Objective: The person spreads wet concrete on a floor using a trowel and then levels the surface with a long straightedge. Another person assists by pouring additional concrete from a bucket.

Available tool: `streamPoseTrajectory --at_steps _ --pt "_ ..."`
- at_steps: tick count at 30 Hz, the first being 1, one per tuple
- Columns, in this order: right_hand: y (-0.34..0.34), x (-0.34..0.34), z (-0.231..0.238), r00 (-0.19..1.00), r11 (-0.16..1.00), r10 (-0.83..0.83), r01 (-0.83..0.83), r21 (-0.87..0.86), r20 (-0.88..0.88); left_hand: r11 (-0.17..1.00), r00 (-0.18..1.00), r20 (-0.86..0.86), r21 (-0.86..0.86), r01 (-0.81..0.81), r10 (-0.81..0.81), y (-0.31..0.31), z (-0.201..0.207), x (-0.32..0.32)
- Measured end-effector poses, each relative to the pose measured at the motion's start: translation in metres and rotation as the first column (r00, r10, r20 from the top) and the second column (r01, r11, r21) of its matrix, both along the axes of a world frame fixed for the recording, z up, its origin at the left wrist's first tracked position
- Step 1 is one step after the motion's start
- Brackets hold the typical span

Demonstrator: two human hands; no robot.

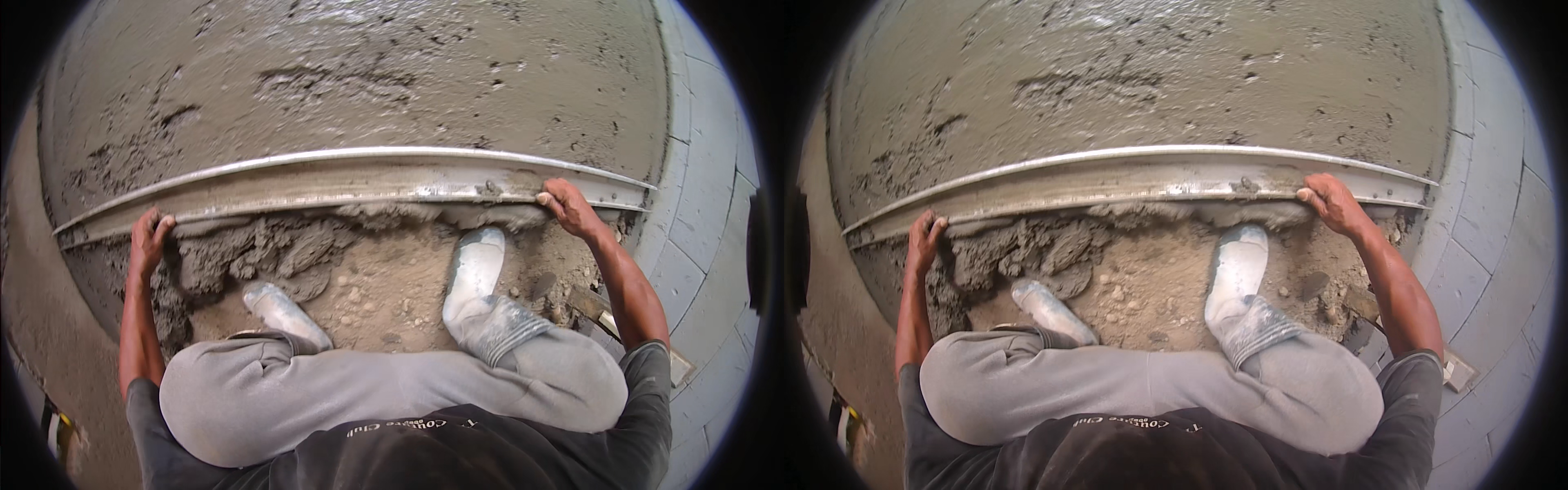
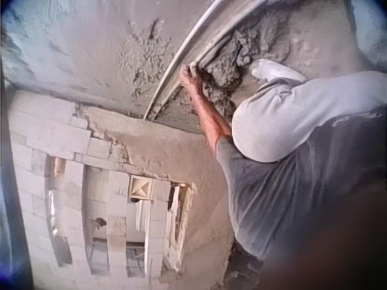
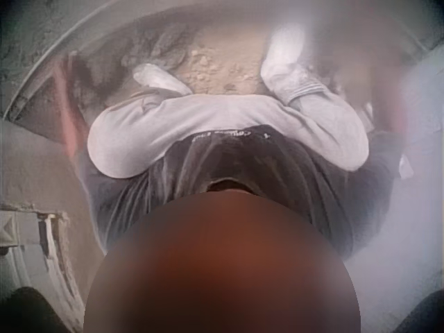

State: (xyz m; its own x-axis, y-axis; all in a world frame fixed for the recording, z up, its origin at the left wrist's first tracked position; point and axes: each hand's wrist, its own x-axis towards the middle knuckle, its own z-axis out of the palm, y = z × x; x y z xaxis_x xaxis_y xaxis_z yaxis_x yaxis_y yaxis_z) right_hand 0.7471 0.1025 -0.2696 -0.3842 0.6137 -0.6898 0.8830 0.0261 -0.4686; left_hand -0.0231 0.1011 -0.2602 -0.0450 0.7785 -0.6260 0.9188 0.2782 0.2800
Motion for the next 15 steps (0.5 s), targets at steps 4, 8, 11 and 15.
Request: streamPoseTrajectory --at_steps 4,8,11,15 --pt "-0.016 0.064 0.003 0.998 0.959 0.043 -0.056 0.278 0.054 0.961 0.986 0.134 0.271 0.064 -0.103 -0.007 -0.014 0.069" --pt "-0.035 0.045 -0.003 0.99 0.914 -0.042 -0.015 0.406 0.131 0.985 0.99 0.138 0.169 -0.014 -0.01 -0.012 -0.009 0.063" --pt "-0.032 0.02 -0.004 0.992 0.873 -0.032 -0.032 0.487 0.122 0.992 0.991 0.131 0.123 -0.017 0.001 -0.026 -0.008 0.035" --pt "-0.057 0.055 -0.03 0.983 0.782 -0.084 -0.035 0.623 0.16 0.987 0.995 -0.027 0.133 0.094 -0.091 -0.013 -0.01 0.043"
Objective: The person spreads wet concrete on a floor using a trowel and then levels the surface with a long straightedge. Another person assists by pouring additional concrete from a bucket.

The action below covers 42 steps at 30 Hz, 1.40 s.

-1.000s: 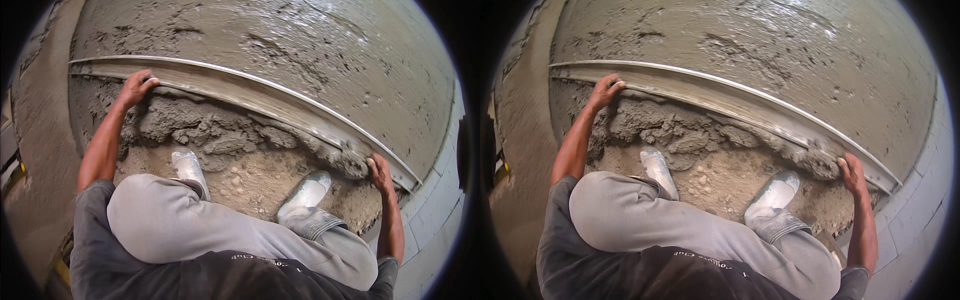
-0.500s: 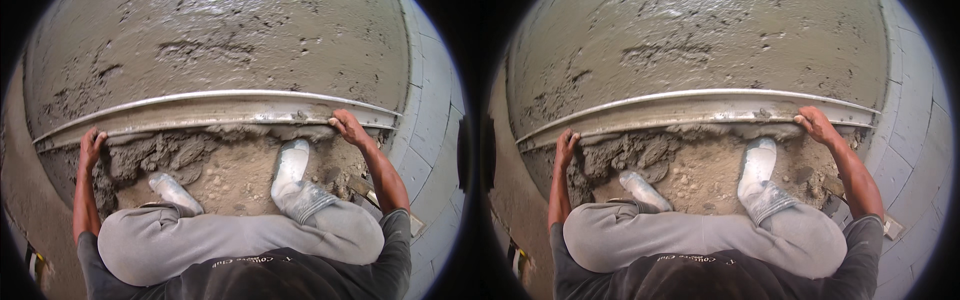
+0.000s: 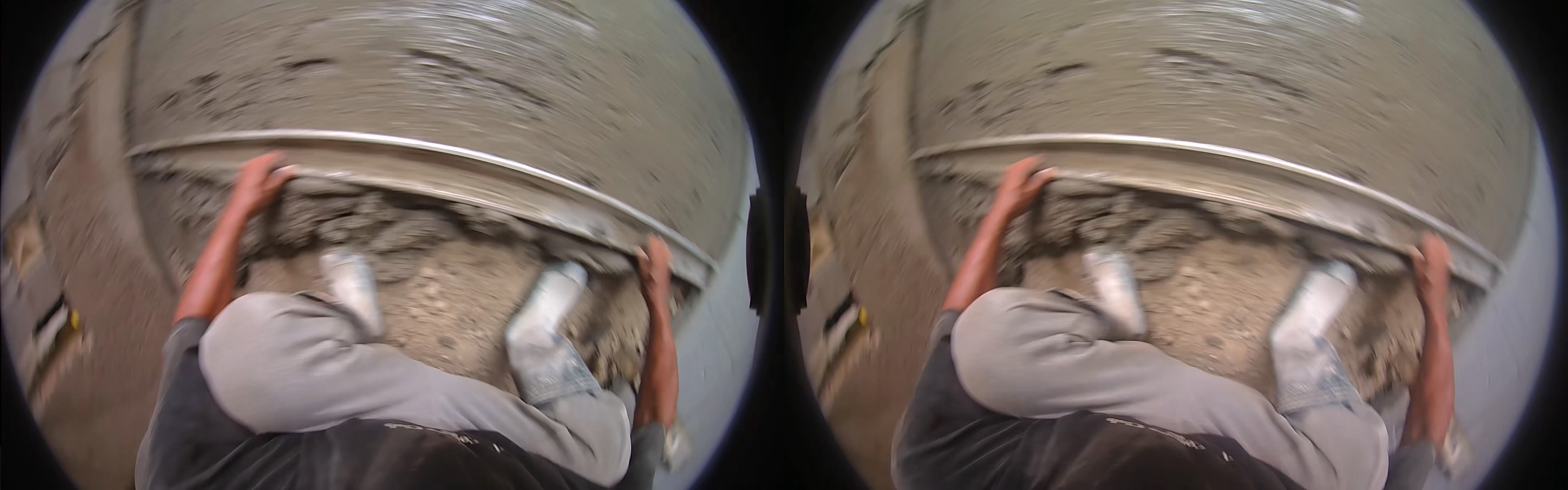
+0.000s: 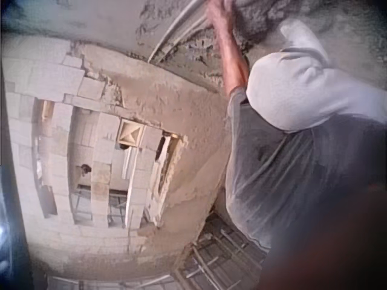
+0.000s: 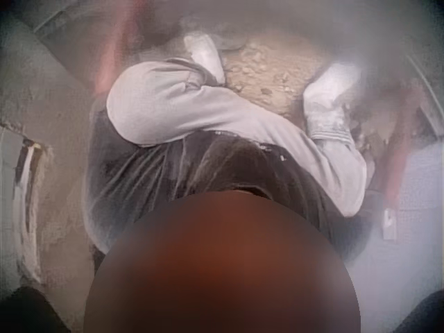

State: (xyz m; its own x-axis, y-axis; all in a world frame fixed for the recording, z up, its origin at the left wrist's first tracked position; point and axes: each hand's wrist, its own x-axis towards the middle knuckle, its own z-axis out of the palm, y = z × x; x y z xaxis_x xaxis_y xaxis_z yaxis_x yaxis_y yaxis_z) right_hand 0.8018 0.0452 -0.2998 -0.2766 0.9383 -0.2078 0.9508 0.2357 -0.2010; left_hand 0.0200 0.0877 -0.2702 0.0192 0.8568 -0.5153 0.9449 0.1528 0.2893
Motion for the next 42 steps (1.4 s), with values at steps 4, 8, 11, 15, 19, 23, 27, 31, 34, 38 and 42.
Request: streamPoseTrajectory --at_steps 4,8,11,15,19,23,27,31,34,38,42 --pt "-0.004 0.0 -0.009 0.993 0.982 -0.116 0.113 -0.153 -0.011 0.985 1.0 -0.003 0.174 0.003 -0.003 -0.01 0.007 0.003" --pt "-0.014 0.026 -0.025 0.999 0.995 -0.039 0.039 -0.095 0.005 0.991 0.994 0.065 0.098 -0.095 0.089 -0.009 0.014 -0.003" --pt "-0.014 0.025 -0.025 0.999 0.999 -0.04 0.039 -0.032 -0.032 0.996 0.995 0.044 0.008 -0.089 0.088 -0.006 0.015 0.003" --pt "-0.01 -0.009 -0.006 0.999 1.0 -0.026 0.026 0.005 -0.022 0.997 0.996 0.064 -0.024 -0.067 0.068 -0.013 0.008 -0.005" --pt "-0.018 -0.039 0.013 0.991 0.996 -0.092 0.092 0.001 0.098 1.0 0.994 0.106 -0.024 -0.01 0.012 -0.004 0.016 -0.011" --pt "-0.059 -0.069 0.042 0.942 0.912 -0.314 0.265 0.314 0.116 0.985 0.976 0.139 0.009 0.17 -0.169 0.017 0.016 -0.02" --pt "-0.133 -0.091 0.103 0.919 0.907 -0.364 0.313 0.283 0.149 0.925 0.911 0.177 -0.01 0.381 -0.373 0.036 0.019 -0.025" --pt "-0.159 -0.083 0.168 0.829 0.869 -0.491 0.488 0.083 0.268 0.914 0.864 0.299 0.147 0.377 -0.405 0.021 -0.019 -0.059" --pt "-0.171 -0.057 0.171 0.742 0.777 -0.595 0.63 -0.016 0.308 0.954 0.911 0.283 0.095 0.286 -0.301 0.011 0.002 -0.041" --pt "-0.18 -0.063 0.128 0.704 0.69 -0.69 0.71 -0.141 0.167 0.945 0.934 0.207 0.217 0.245 -0.29 -0.005 0.005 -0.037" --pt "-0.245 -0.051 0.076 0.494 0.484 -0.714 0.86 -0.16 0.496 0.88 0.957 0.168 0.454 0.137 -0.236 -0.043 0.006 -0.052"
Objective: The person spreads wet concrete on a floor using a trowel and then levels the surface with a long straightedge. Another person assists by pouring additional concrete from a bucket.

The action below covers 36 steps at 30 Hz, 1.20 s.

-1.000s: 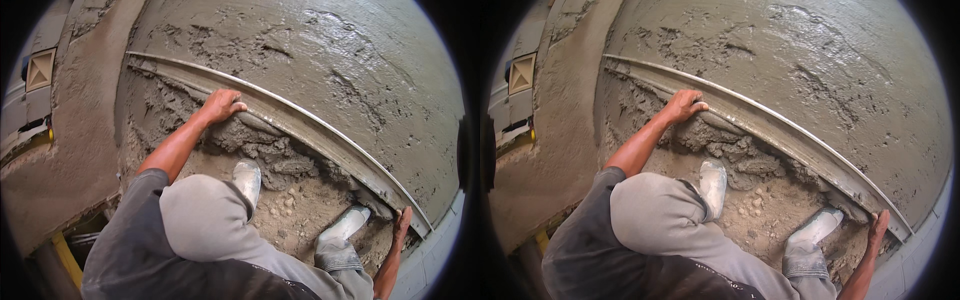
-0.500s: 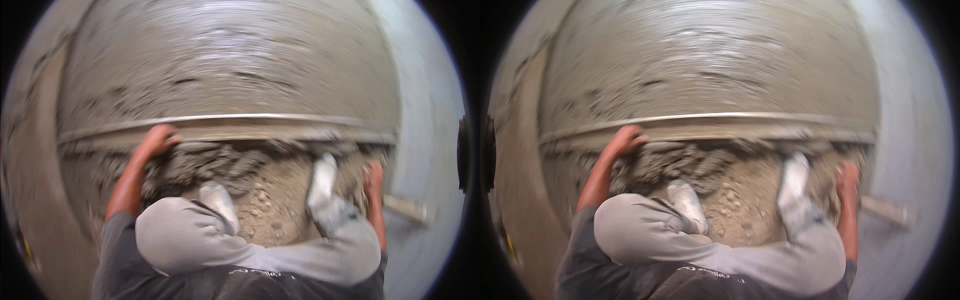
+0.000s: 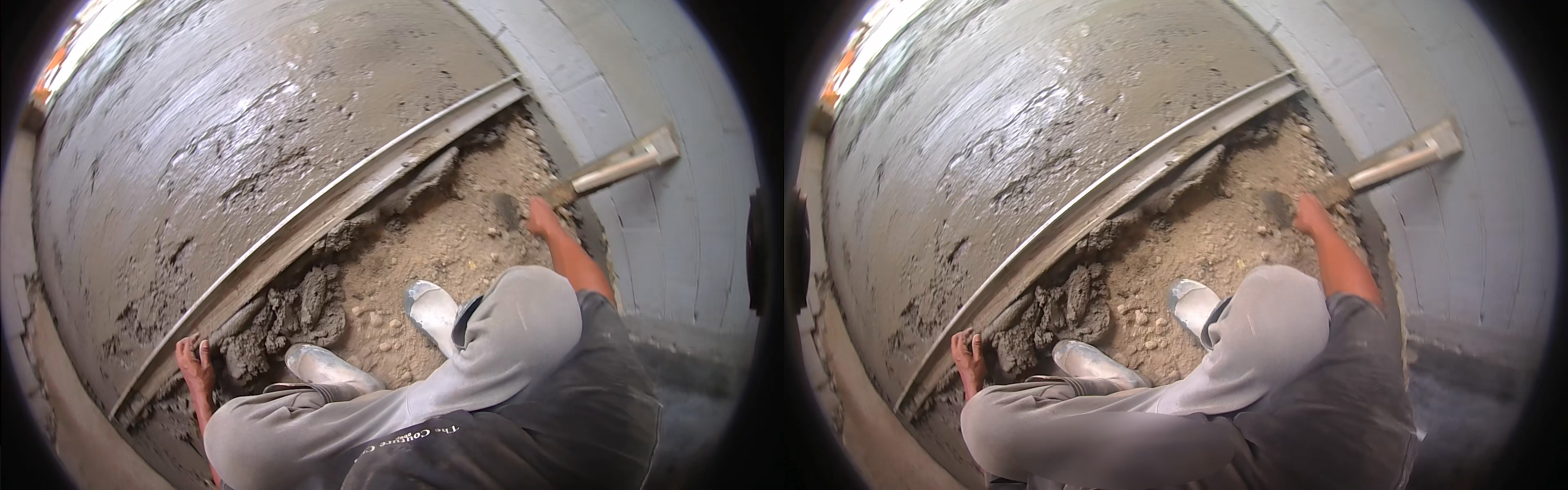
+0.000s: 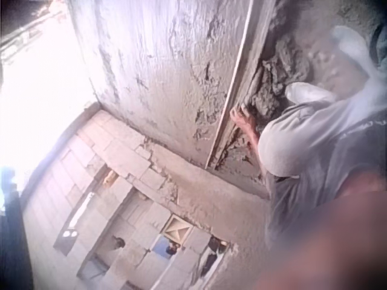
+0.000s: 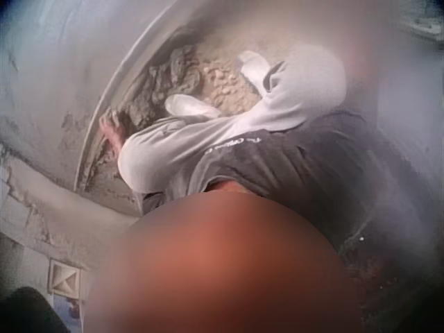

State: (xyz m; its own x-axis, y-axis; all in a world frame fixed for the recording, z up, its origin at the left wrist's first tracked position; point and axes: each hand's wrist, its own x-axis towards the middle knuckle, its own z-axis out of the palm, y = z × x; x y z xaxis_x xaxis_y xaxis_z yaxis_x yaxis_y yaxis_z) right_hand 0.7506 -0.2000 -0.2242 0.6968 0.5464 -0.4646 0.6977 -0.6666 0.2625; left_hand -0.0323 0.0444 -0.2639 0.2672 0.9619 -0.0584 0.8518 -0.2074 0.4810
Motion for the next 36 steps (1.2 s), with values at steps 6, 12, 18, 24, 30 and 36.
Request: streamPoseTrajectory --at_steps 6,12,18,24,30,36 --pt "-0.042 0.045 -0.046 0.993 0.972 -0.072 0.09 -0.216 0.09 0.928 0.913 -0.213 0.215 -0.304 0.348 -0.101 0.009 -0.03" --pt "-0.093 0.094 -0.072 0.982 0.978 0.185 -0.181 -0.1 0.042 0.944 0.92 -0.306 0.292 -0.154 0.245 -0.199 -0.008 0.02" --pt "-0.129 0.154 -0.077 0.86 0.93 0.368 -0.341 0.138 -0.354 0.911 0.819 -0.437 0.001 -0.412 0.371 -0.29 0.035 0.064" --pt "0.075 -0.039 -0.045 0.431 0.631 0.774 -0.469 0.618 -0.464 0.751 0.675 -0.509 -0.08 -0.655 0.534 -0.457 0.061 0.063" --pt "0.252 -0.329 0.04 -0.305 -0.097 0.952 -0.396 0.913 -0.031 0.681 0.557 -0.523 0.064 -0.729 0.645 -0.521 0.071 0.036" --pt "0.271 -0.466 0.018 -0.21 0.101 0.919 -0.692 0.715 -0.333 0.713 0.631 -0.375 0.137 -0.687 0.68 -0.487 0.07 -0.043"
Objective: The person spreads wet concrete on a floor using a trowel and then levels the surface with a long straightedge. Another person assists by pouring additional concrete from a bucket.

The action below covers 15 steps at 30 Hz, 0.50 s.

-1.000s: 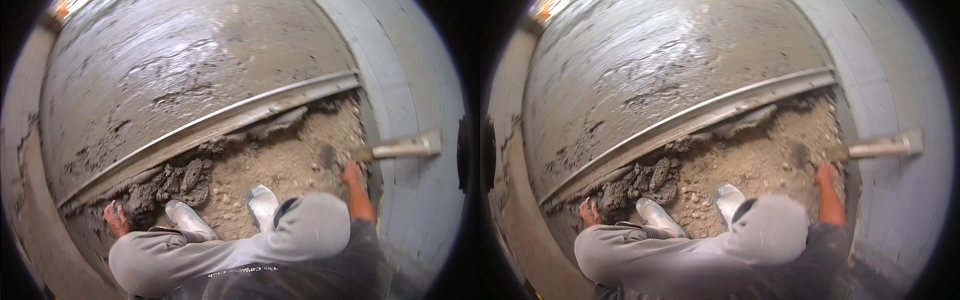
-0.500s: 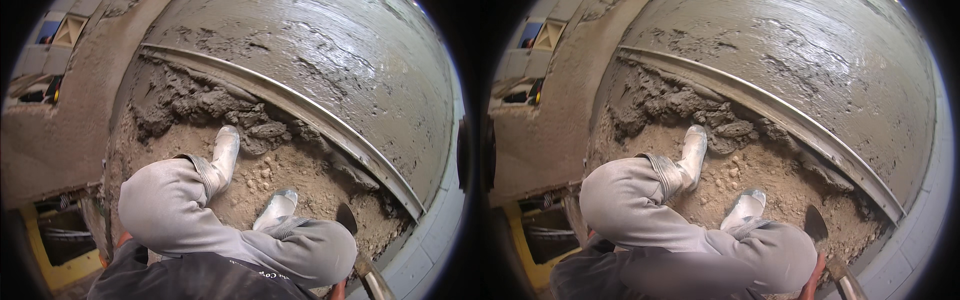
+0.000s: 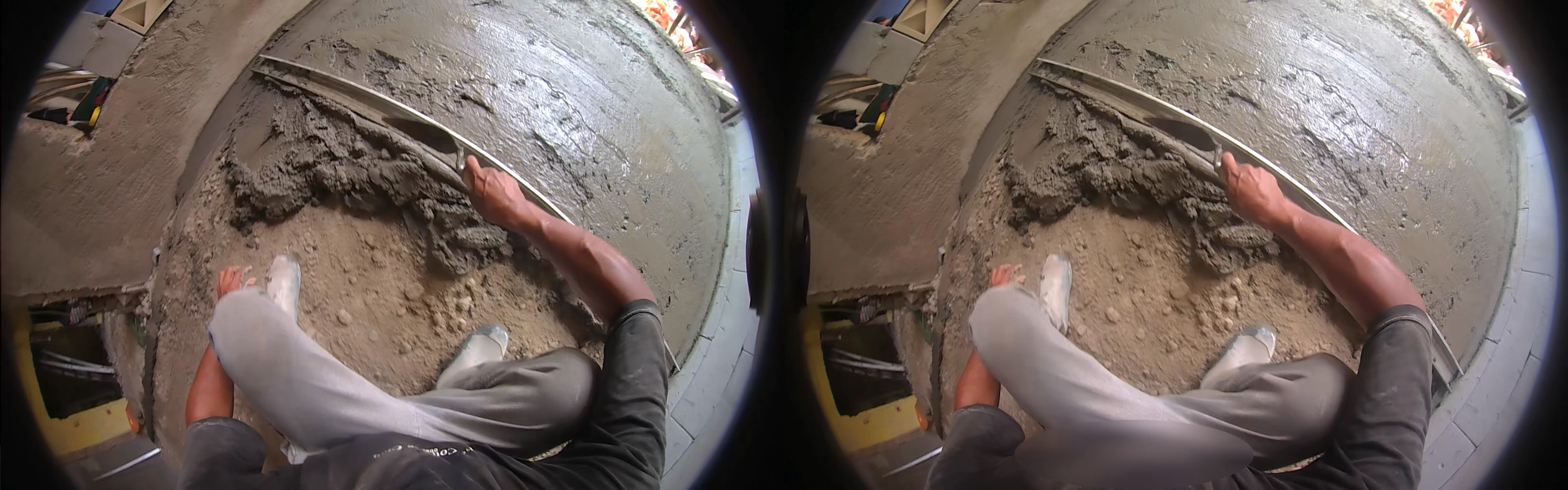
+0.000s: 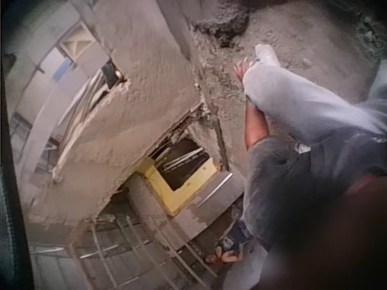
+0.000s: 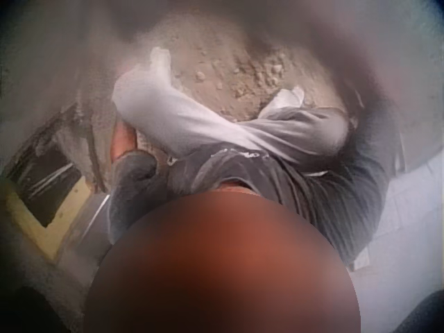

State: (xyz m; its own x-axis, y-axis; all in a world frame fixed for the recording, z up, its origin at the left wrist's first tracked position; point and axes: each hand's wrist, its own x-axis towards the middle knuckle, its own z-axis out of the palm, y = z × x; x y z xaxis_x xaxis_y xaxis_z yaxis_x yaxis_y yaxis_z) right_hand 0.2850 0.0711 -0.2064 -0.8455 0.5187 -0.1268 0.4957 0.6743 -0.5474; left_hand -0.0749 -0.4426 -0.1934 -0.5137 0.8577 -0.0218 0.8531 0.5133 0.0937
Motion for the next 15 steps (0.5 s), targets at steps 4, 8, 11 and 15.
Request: streamPoseTrajectory --at_steps 4,8,11,15 --pt "-0.011 -0.038 -0.013 0.982 0.997 -0.067 0.059 0.047 0.178 0.964 0.935 0.237 0.024 0.266 -0.264 0.035 -0.017 -0.015" --pt "-0.042 -0.076 -0.014 0.962 0.986 -0.128 0.097 0.136 0.242 0.716 0.618 0.525 -0.024 0.698 -0.585 0.057 -0.056 -0.017" --pt "-0.057 -0.098 -0.02 0.966 0.994 -0.104 0.107 0.001 0.238 0.6 0.368 0.666 0.151 0.786 -0.649 0.059 -0.096 -0.014" --pt "-0.083 -0.12 -0.015 0.99 0.964 -0.12 0.134 -0.228 0.074 0.504 0.208 0.714 0.229 0.833 -0.668 0.075 -0.122 -0.038"
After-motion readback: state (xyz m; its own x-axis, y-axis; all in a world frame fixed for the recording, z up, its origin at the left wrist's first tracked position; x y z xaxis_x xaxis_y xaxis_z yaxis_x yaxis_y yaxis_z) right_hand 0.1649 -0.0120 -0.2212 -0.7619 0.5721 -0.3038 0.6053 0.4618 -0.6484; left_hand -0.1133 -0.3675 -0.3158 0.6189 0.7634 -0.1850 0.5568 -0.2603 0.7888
